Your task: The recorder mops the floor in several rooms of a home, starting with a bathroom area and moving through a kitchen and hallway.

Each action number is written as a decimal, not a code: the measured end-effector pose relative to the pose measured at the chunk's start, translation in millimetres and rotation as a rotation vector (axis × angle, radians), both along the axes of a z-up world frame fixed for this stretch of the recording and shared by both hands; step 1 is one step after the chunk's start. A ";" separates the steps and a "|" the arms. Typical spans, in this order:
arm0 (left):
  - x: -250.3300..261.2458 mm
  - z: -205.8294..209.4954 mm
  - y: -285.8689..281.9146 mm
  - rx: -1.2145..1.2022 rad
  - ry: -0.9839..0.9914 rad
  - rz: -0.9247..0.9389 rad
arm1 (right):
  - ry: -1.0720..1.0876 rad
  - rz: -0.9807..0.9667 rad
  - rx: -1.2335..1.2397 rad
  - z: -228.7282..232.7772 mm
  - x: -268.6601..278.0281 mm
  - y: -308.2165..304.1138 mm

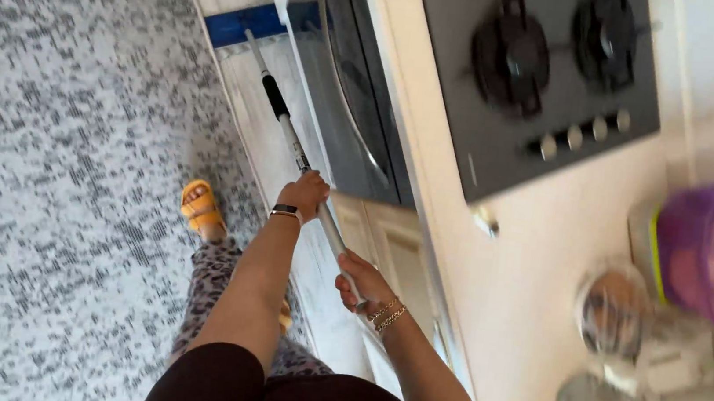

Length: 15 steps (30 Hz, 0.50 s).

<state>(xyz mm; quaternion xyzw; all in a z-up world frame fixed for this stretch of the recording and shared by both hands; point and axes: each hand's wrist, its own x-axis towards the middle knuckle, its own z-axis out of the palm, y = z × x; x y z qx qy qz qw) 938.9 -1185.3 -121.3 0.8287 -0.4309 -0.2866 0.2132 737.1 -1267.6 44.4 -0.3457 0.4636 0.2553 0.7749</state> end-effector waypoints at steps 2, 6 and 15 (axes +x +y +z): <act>40.4 -13.6 -3.2 -0.016 0.015 0.012 | 0.027 -0.020 -0.013 -2.7 42.2 -2.7; 140.6 -13.3 -8.9 -0.090 0.014 0.037 | 0.048 -0.034 -0.047 -0.9 140.1 -9.1; 307.9 1.4 -14.5 -0.107 0.049 0.050 | 0.055 0.025 -0.059 33.4 325.0 -10.8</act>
